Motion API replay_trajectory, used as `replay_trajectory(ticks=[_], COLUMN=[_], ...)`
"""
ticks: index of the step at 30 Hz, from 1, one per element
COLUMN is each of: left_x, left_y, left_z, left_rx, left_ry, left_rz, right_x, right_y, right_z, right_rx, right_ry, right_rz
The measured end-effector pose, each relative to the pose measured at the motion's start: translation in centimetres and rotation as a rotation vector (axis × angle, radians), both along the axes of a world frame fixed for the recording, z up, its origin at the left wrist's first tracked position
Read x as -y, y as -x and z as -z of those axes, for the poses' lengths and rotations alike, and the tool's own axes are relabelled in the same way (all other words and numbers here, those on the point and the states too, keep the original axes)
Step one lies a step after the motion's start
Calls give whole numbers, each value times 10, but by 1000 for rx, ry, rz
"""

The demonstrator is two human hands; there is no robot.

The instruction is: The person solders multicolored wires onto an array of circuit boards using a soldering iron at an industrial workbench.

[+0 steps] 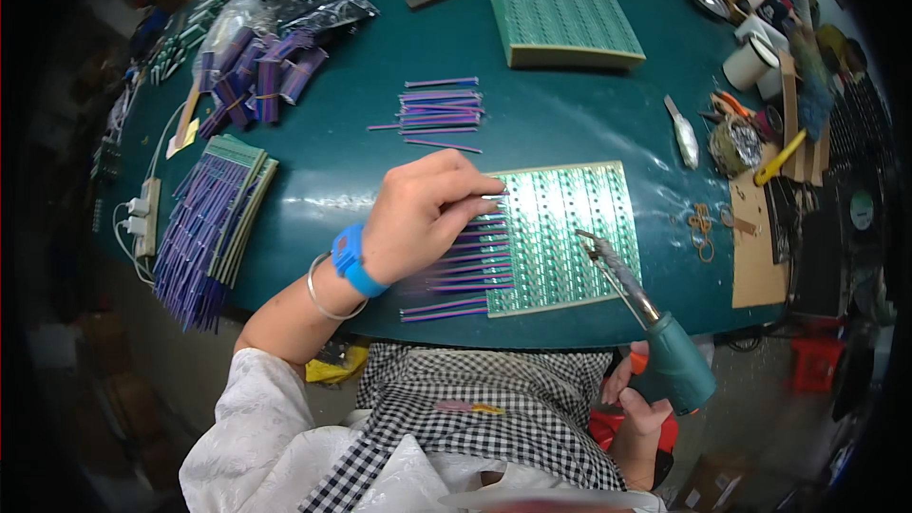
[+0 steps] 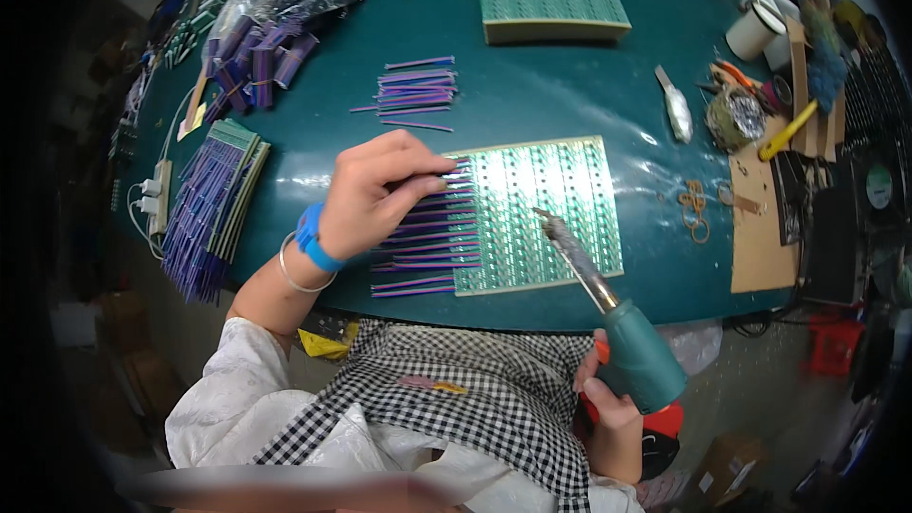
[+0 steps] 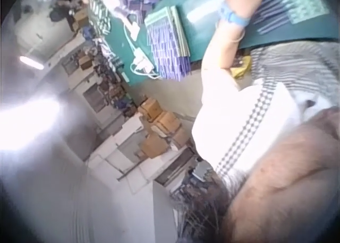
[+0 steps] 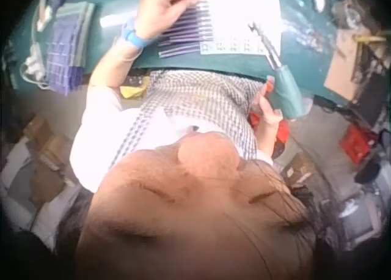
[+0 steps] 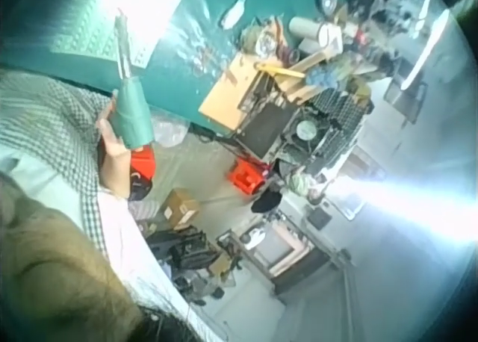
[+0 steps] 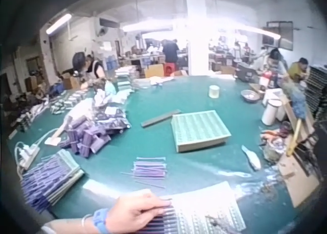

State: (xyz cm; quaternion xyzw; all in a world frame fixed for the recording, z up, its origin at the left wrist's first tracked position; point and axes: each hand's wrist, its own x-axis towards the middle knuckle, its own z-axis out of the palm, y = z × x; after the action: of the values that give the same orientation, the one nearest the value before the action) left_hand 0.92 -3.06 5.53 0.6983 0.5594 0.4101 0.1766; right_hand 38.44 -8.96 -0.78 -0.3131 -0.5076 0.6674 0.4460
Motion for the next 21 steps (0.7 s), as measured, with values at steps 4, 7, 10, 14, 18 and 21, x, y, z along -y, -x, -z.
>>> replay_trajectory(ticks=[4, 7, 10, 14, 18, 21], left_x=[17, 29, 37, 44, 48, 56], left_y=[-16, -27, -34, -40, -44, -49], left_z=[4, 11, 15, 22, 34, 41], left_rx=[-12, -58, -75, -118, -132, -142], left_ry=[-110, -127, -139, -176, -180, -85], left_rz=[50, 81, 115, 160, 192, 200], right_x=[11, 15, 20, 29, 35, 40], right_y=[-6, -9, -15, -23, -25, -24], right_z=[3, 1, -3, -4, -7, -11], right_rx=[18, 28, 7, 50, 62, 171], right_ry=[21, 46, 100, 137, 166, 276], right_rz=[-41, -53, -72, -104, -100, -78])
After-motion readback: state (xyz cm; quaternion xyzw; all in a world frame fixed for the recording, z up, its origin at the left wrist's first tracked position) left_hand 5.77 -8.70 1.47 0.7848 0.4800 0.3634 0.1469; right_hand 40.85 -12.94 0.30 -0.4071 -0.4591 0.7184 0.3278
